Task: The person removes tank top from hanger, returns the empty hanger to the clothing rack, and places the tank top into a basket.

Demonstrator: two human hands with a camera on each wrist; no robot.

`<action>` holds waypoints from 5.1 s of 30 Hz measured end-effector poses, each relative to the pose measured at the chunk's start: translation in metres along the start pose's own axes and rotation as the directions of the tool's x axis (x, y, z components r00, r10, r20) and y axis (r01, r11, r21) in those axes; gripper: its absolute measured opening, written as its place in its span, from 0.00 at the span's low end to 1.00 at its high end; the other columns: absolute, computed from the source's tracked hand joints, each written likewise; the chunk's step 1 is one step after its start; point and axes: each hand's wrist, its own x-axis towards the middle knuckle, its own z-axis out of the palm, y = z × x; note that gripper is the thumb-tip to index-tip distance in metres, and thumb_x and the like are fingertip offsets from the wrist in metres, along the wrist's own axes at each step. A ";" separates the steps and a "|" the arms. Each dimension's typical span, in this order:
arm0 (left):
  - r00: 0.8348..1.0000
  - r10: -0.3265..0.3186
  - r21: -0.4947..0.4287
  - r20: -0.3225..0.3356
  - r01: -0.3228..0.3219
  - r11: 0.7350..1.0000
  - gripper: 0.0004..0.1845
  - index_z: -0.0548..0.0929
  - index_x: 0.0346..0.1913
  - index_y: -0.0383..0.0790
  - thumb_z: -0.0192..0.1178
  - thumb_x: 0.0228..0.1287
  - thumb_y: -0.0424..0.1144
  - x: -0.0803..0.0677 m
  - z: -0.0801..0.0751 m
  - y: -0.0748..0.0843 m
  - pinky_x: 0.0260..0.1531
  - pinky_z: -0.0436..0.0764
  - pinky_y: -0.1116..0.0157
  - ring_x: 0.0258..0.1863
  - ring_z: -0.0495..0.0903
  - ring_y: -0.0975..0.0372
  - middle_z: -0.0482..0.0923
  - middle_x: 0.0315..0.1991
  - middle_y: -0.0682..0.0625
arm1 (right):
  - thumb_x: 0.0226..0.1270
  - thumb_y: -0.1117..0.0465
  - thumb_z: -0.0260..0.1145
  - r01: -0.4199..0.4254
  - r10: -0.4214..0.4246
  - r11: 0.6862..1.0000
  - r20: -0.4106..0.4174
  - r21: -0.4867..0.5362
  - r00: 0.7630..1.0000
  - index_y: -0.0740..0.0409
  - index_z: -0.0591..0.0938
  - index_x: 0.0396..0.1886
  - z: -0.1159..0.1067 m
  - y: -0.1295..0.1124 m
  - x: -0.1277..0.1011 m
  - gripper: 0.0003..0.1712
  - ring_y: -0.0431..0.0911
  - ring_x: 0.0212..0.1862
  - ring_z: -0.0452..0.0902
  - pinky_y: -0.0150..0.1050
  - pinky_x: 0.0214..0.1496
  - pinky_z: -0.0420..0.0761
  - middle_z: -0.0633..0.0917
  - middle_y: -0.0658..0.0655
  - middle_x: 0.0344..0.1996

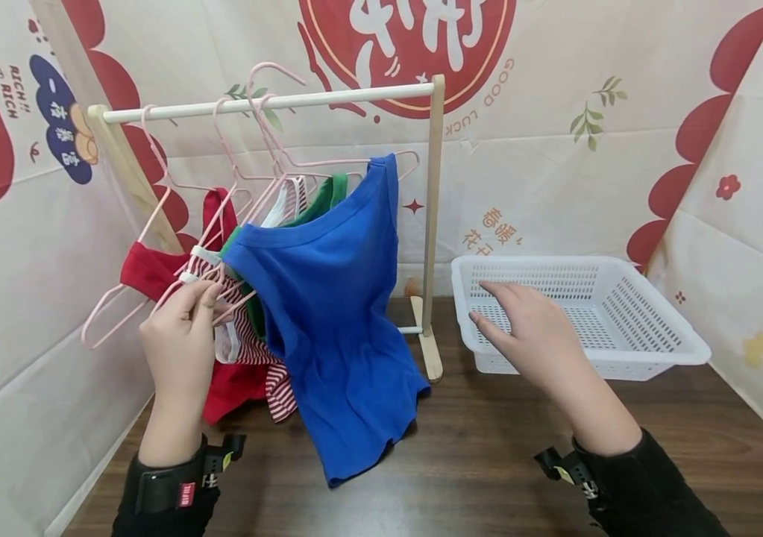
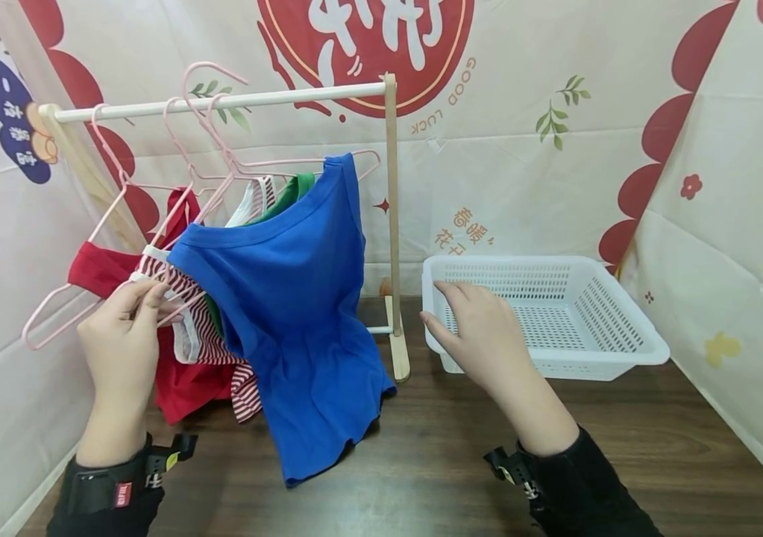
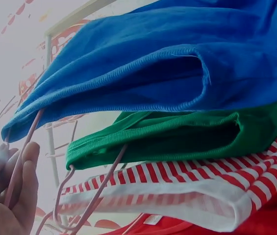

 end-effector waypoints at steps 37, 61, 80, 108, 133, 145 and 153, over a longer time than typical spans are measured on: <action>0.914 -0.113 -0.265 0.390 0.229 0.937 0.07 0.87 0.41 0.35 0.61 0.68 0.34 -0.018 -0.002 0.003 0.32 0.80 0.75 0.26 0.83 0.67 0.85 0.27 0.46 | 0.60 0.49 0.70 0.144 -0.146 0.989 -0.198 -0.025 0.969 0.62 0.63 0.73 -0.013 0.000 0.008 0.46 0.58 0.75 0.47 0.63 0.71 0.44 0.59 0.62 0.74; 0.815 0.031 -0.330 0.579 0.199 0.923 0.04 0.87 0.37 0.37 0.64 0.65 0.34 -0.036 0.030 0.017 0.29 0.82 0.70 0.23 0.83 0.64 0.83 0.24 0.54 | 0.54 0.72 0.72 0.287 -0.270 0.958 -0.404 -0.019 0.874 0.68 0.84 0.42 -0.002 0.010 0.000 0.13 0.61 0.44 0.74 0.57 0.50 0.68 0.84 0.64 0.33; 0.771 0.228 -0.154 0.594 -0.169 0.974 0.03 0.87 0.37 0.48 0.64 0.64 0.40 -0.053 0.049 0.043 0.32 0.80 0.64 0.32 0.82 0.68 0.85 0.34 0.57 | 0.66 0.73 0.63 0.240 -0.150 0.941 -0.342 0.237 0.928 0.65 0.81 0.46 0.010 -0.015 -0.007 0.10 0.49 0.42 0.75 0.46 0.44 0.74 0.82 0.58 0.39; 0.780 -0.313 -0.369 0.541 0.555 0.746 0.10 0.81 0.42 0.35 0.56 0.73 0.40 -0.037 0.053 0.038 0.43 0.81 0.59 0.36 0.81 0.58 0.83 0.35 0.45 | 0.71 0.72 0.57 0.058 0.083 0.925 -0.348 0.375 0.934 0.70 0.79 0.47 0.004 -0.011 -0.016 0.09 0.51 0.47 0.75 0.47 0.48 0.71 0.80 0.63 0.43; 0.693 -0.475 -0.452 0.542 0.717 0.531 0.12 0.75 0.32 0.32 0.54 0.73 0.38 -0.037 0.063 0.019 0.28 0.80 0.65 0.18 0.75 0.60 0.72 0.17 0.49 | 0.68 0.75 0.58 0.081 0.136 0.915 -0.490 0.396 0.861 0.73 0.78 0.44 0.007 -0.011 -0.020 0.07 0.48 0.44 0.72 0.30 0.47 0.66 0.80 0.64 0.39; 0.529 -0.254 -0.460 0.810 0.841 0.286 0.16 0.74 0.49 0.34 0.40 0.80 0.42 -0.035 0.070 0.013 0.47 0.80 0.55 0.42 0.86 0.53 0.86 0.40 0.44 | 0.64 0.78 0.60 0.196 -0.001 0.915 -0.484 0.352 0.875 0.68 0.80 0.43 0.008 -0.014 -0.017 0.10 0.48 0.44 0.73 0.31 0.48 0.67 0.81 0.60 0.39; 0.408 -0.054 -0.343 0.911 0.825 0.450 0.26 0.67 0.62 0.26 0.41 0.79 0.48 -0.034 0.067 0.017 0.50 0.79 0.51 0.51 0.81 0.45 0.77 0.56 0.32 | 0.63 0.76 0.63 0.211 -0.080 0.942 -0.437 0.262 0.896 0.66 0.82 0.44 0.008 -0.016 -0.013 0.11 0.50 0.42 0.76 0.40 0.45 0.71 0.82 0.59 0.38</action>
